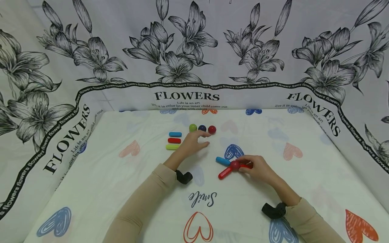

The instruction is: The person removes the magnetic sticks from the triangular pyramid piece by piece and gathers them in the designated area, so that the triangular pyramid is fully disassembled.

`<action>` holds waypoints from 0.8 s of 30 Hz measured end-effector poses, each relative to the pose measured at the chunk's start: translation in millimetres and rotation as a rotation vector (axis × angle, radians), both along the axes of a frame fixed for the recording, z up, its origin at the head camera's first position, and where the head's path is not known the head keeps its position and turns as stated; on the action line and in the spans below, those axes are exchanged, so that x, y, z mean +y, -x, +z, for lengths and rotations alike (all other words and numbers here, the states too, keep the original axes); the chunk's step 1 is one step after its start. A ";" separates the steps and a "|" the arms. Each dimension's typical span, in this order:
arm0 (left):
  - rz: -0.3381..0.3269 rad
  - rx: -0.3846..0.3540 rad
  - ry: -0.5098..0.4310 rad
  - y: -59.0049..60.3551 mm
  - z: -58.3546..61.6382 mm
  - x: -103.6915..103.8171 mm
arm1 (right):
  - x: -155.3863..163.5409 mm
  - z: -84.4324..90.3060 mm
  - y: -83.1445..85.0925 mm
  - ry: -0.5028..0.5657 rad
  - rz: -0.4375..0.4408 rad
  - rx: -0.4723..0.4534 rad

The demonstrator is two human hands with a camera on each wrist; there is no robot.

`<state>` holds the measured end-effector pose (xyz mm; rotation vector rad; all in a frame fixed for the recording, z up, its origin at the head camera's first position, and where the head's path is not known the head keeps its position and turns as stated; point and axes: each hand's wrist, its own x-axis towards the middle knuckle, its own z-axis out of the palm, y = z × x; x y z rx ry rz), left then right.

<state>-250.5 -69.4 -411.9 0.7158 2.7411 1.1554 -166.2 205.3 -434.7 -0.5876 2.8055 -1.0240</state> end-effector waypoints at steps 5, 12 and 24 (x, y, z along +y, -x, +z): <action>-0.078 -0.118 0.026 -19.4 -4.6 5.3 | -0.6 1.0 1.4 -0.022 0.032 -0.008; -0.181 -0.191 0.067 -39.7 -9.8 16.0 | -2.1 1.2 2.2 -0.030 0.039 -0.038; -0.238 -0.138 0.131 -51.6 -15.7 32.3 | -7.1 -1.0 7.8 -0.005 0.061 -0.032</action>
